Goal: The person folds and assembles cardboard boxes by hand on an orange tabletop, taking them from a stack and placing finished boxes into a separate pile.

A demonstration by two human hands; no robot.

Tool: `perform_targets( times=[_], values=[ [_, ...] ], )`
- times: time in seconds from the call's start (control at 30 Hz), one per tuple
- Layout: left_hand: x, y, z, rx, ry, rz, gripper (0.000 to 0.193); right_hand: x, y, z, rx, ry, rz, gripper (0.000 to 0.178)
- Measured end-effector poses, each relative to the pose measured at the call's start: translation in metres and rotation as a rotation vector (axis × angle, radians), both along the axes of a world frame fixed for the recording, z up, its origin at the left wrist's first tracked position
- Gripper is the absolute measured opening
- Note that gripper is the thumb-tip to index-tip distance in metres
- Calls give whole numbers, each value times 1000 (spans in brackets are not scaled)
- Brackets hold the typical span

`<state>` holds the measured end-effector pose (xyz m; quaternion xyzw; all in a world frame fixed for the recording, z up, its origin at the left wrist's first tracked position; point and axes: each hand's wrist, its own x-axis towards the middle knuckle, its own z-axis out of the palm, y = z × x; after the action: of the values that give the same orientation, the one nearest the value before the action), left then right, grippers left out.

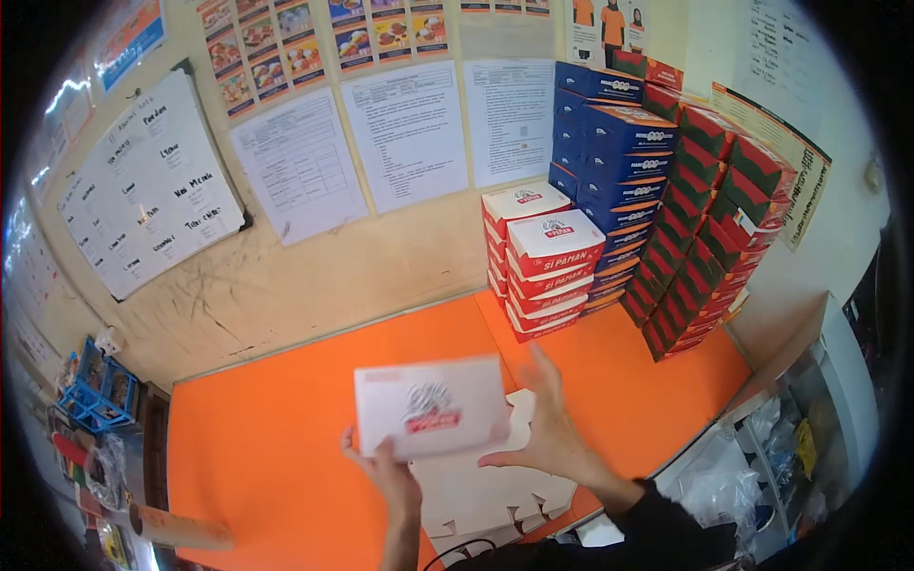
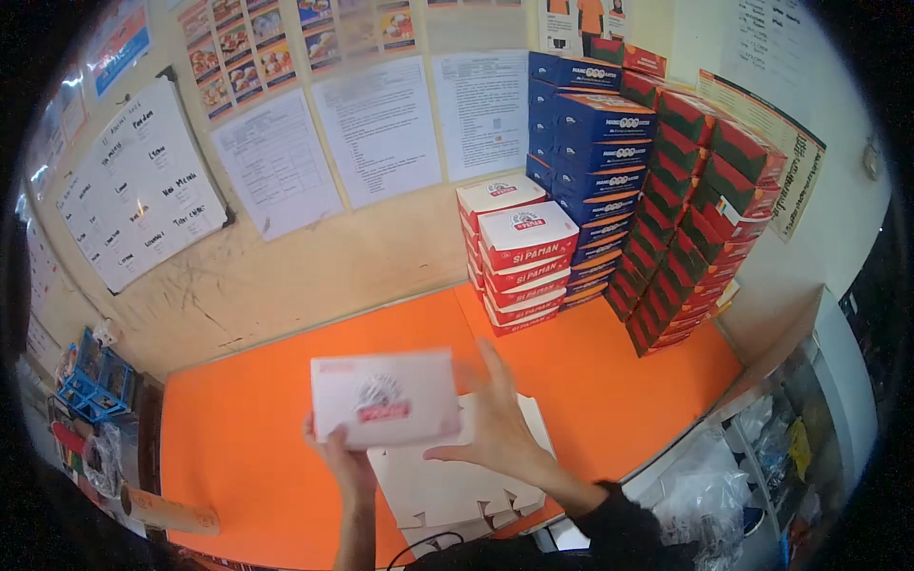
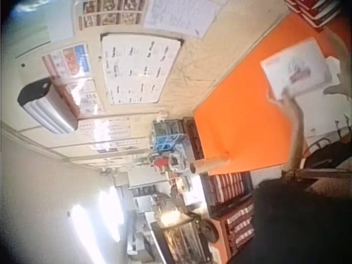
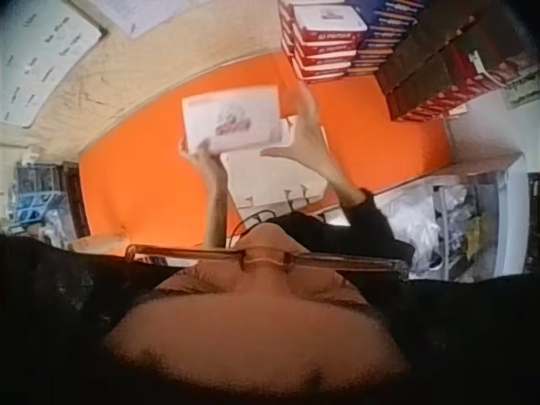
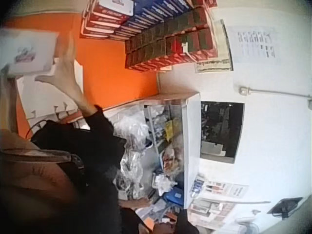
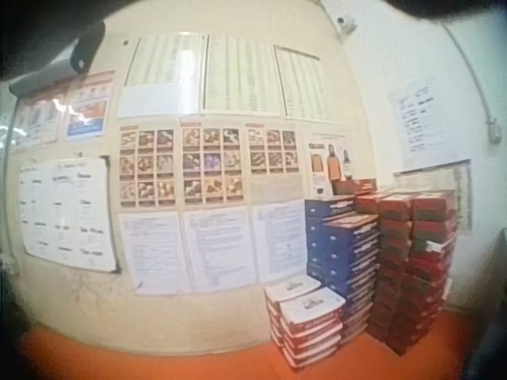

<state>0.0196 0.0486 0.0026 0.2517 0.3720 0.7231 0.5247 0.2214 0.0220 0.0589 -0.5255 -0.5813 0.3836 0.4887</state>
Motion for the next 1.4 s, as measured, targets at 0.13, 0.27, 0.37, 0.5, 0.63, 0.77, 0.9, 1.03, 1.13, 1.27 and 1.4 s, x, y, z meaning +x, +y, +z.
perform_targets(
  times=[0.13, 0.27, 0.37, 0.5, 0.63, 0.77, 0.9, 1.03, 1.13, 1.27, 1.4],
  values=[
    [51, 0, 50, 245, 252, -305, 86, 16, 66, 57, 628, -1000, 61, 75],
    [45, 23, 54, 470, 148, -6, 110, 127, 224, 80, 819, -1168, -148, 53],
    [45, 45, 34, 246, 98, -74, 111, 200, 302, 58, 736, -1171, -211, 53],
    [22, 56, 9, 127, 217, -20, 111, 171, 294, 63, 758, -1368, -434, 41],
    [-18, 47, -12, 27, 340, 215, 98, 68, 158, -67, 390, -858, 150, 28],
    [-15, 23, -5, 57, 326, 251, 89, -17, -27, -210, -175, -1089, 1039, 65],
    [-9, -14, 8, 109, 310, 162, 87, -15, -38, -213, -406, -848, 946, 39],
    [15, -19, -10, 70, 388, -322, 66, 18, -18, -252, -396, -409, 821, 23],
    [22, -44, 1, 474, 1759, -372, 47, 10, -18, -185, -170, -570, 432, 20],
    [20, -82, 40, 180, 1920, -858, 19, 12, -53, -35, 371, -609, 342, 14],
    [-1, -98, 90, 306, 1715, -981, 26, 39, -117, 28, 703, -244, -185, 22]
  ],
)
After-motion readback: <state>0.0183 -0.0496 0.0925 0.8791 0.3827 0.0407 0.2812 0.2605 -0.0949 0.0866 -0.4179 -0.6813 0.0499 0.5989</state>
